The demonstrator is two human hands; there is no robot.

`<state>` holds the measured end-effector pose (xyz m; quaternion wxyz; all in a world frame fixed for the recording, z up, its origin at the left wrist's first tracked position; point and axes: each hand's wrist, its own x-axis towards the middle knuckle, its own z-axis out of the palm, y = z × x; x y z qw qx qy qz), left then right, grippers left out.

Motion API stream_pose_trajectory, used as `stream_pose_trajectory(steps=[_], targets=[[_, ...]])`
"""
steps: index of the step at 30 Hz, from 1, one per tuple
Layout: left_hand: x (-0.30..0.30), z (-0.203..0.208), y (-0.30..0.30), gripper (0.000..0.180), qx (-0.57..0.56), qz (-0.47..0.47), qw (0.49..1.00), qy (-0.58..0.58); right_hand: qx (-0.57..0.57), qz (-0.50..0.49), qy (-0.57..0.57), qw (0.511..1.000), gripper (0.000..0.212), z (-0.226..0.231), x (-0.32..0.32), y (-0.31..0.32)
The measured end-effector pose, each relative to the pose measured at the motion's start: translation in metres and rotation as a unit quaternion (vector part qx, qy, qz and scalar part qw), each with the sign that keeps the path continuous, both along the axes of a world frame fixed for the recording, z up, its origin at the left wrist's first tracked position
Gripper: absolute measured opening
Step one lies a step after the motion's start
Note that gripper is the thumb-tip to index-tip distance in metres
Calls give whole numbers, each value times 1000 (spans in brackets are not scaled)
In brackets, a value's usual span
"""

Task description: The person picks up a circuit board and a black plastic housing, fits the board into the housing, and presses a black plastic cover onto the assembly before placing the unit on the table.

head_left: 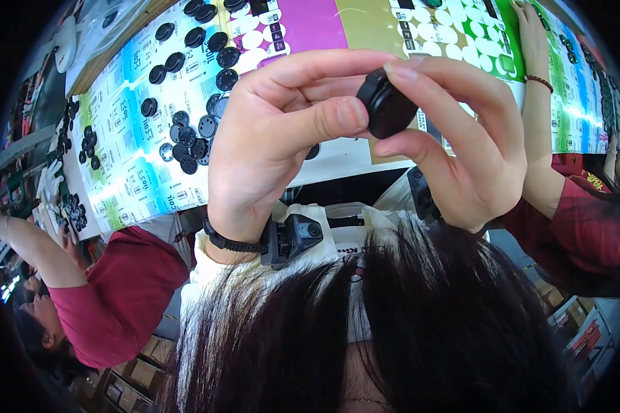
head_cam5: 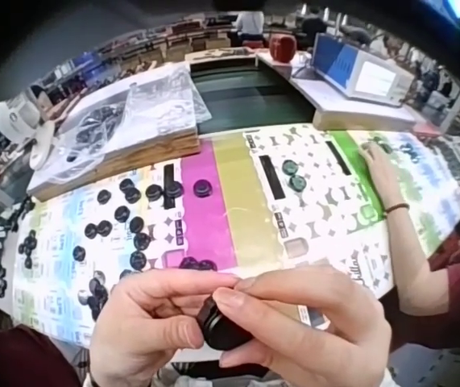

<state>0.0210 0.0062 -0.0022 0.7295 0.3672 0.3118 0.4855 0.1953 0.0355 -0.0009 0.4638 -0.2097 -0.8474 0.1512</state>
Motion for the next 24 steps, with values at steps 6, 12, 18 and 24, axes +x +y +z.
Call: stream_pose_trajectory(steps=[6, 12, 18, 24], targets=[[-3, -1, 1, 51, 8, -13, 1000, 25, -9, -6, 12, 1000, 44, 2, -3, 0], [0, -1, 2, 43, 21, 9, 998, 52, -9, -46, 17, 999, 44, -4, -4, -2], [25, 10, -7, 26, 21, 145, 982, 117, -3, -68, 18, 998, 45, -13, -4, -1], [25, 3, -7, 17, 135, 216, 923, 287, -197, -41, 83, 976, 39, -22, -16, -5]])
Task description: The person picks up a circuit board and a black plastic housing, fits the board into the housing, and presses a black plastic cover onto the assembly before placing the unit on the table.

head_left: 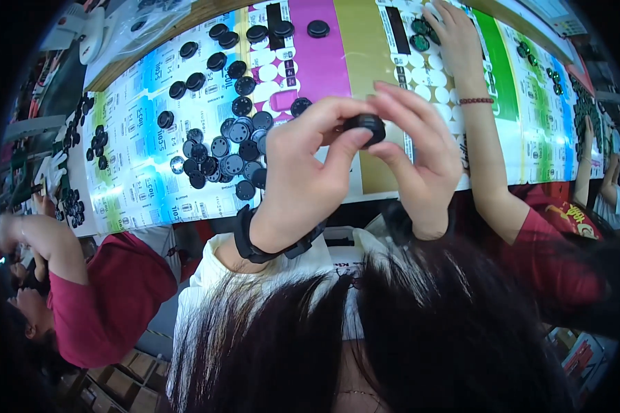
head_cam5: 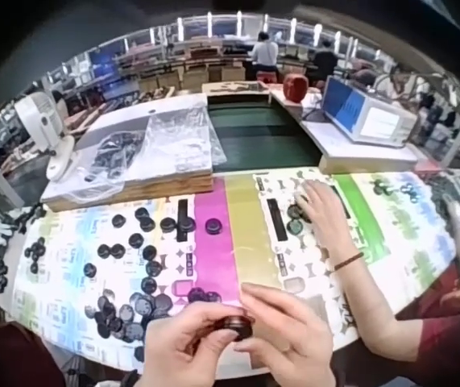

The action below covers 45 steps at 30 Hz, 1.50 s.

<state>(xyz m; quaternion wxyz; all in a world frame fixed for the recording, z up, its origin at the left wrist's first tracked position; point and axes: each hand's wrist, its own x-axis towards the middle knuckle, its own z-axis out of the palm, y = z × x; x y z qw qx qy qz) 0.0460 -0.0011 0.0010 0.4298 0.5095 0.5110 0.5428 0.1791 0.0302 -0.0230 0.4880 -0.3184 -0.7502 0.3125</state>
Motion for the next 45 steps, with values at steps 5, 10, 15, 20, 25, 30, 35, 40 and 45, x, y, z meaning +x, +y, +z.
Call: stream_pose_trajectory(steps=[5, 10, 15, 20, 25, 30, 35, 40, 45], targets=[[4, -1, 4, 14, 65, 0, 988, 139, -285, 1, 195, 939, 31, 2, -8, -13], [-25, -9, 8, 19, 7, -58, 988, 146, -409, 88, 180, 890, 33, 2, -13, 4], [-111, -12, 45, 22, -146, -75, 973, 161, -77, 7, -214, 974, 63, -8, 16, 69], [-269, -54, 71, 31, -64, 110, 871, 474, 60, -152, -480, 862, 68, -62, 62, 168], [-309, -78, 84, 36, -148, 115, 780, 596, 22, -73, -499, 863, 65, -92, 66, 204], [-295, -83, 83, 37, -102, 23, 785, 610, 66, 38, -474, 877, 63, -86, 28, 165], [-257, -49, 81, 33, -58, 13, 804, 592, 133, 69, -439, 886, 59, -48, -20, 90], [-195, -16, 76, 27, 39, -4, 780, 624, 64, 223, -395, 889, 41, -31, -51, 73], [-149, -14, 85, 26, 94, 4, 777, 622, 143, 219, -368, 892, 23, -56, -70, 76]])
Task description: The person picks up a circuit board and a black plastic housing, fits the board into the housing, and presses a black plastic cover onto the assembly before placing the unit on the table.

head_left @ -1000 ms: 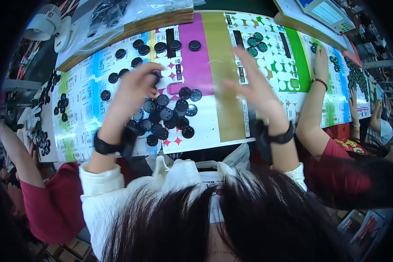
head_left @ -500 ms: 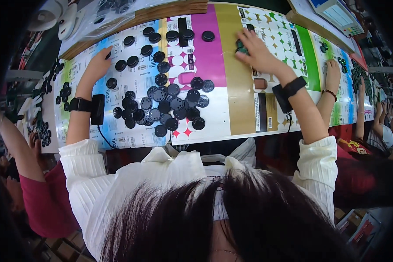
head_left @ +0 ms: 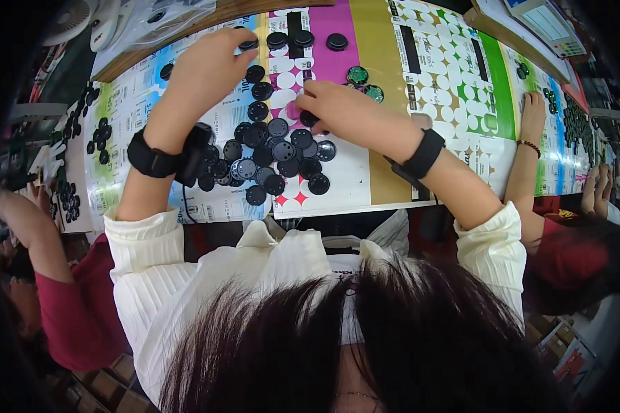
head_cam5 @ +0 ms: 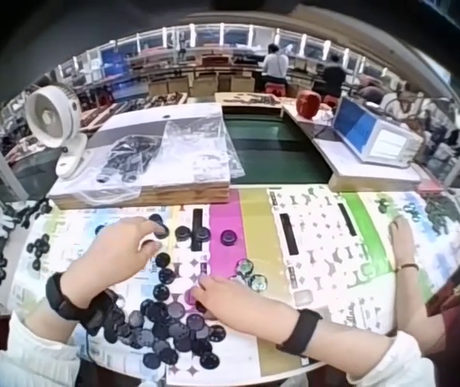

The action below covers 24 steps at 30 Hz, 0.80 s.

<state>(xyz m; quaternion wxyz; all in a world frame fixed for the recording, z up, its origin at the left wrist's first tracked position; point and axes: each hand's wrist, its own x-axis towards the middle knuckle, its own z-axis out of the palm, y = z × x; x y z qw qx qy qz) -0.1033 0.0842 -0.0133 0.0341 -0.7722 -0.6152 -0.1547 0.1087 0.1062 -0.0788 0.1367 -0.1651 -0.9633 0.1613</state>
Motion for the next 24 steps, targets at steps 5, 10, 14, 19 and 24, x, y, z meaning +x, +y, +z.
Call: stream_pose_trajectory(steps=[5, 10, 14, 19, 24], targets=[[36, 8, 10, 24, -82, -4, 996, -37, 44, 23, -19, 999, 18, 10, -1, 1], [66, -2, 33, 25, -154, -40, 985, -61, 18, -85, 99, 991, 19, 30, 31, -12], [85, -32, 52, 27, -158, -79, 983, -49, -78, -214, 162, 960, 18, 52, 67, -29], [108, -54, 69, 26, -98, -230, 965, -83, -71, -345, 170, 920, 19, 51, 102, -44], [104, -50, 75, 25, -210, -254, 940, -83, 34, -385, 199, 901, 14, 46, 112, -44]])
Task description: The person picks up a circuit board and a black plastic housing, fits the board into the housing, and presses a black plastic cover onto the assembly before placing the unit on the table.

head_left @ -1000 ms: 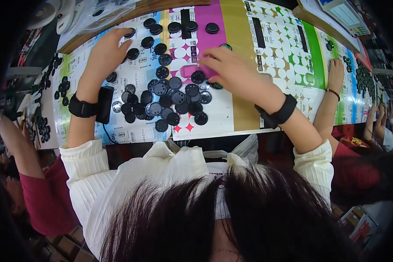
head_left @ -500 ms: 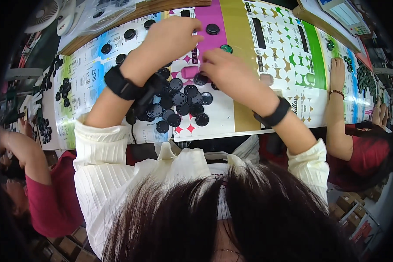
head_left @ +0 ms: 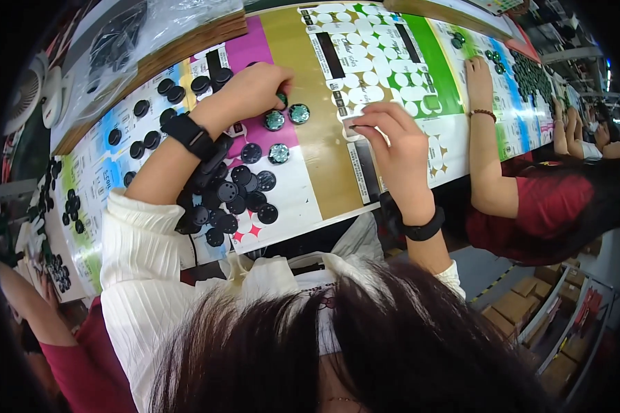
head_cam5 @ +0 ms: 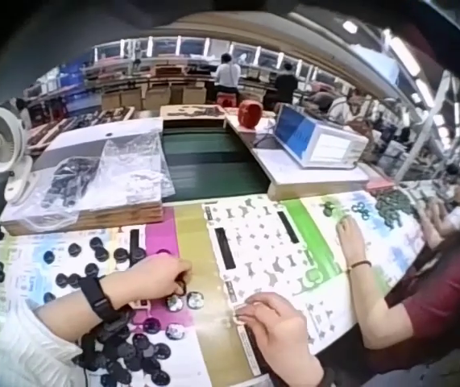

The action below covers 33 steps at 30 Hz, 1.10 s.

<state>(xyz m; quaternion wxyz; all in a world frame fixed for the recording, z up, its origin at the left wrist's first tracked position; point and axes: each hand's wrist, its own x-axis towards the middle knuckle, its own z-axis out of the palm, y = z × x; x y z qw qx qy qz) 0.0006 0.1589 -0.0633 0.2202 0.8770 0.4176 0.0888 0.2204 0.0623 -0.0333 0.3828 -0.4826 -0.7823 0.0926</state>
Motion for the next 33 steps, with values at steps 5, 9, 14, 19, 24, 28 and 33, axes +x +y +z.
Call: stream_pose_trajectory(steps=[5, 9, 14, 19, 24, 28, 33], targets=[[-1, 23, -29, 22, 42, 78, 990, -105, -90, 10, 189, 978, 14, 15, 2, -3], [10, 71, -69, 22, -153, 185, 960, -145, -281, 45, 458, 842, 19, 32, -8, -15], [24, 84, -117, 22, -240, 219, 833, -447, -320, 133, 491, 799, 24, 43, -27, -23], [28, 89, -142, 20, -262, 249, 754, -549, -288, 147, 448, 833, 25, 43, -37, -29], [33, 84, -150, 19, -228, 251, 752, -566, -147, 142, 263, 943, 34, 40, -37, -29], [33, 84, -153, 22, -189, 258, 796, -514, -10, 147, 154, 977, 43, 37, -36, -26], [19, 79, -147, 30, -270, 197, 739, -585, 36, 149, 135, 979, 46, 37, -34, -24]])
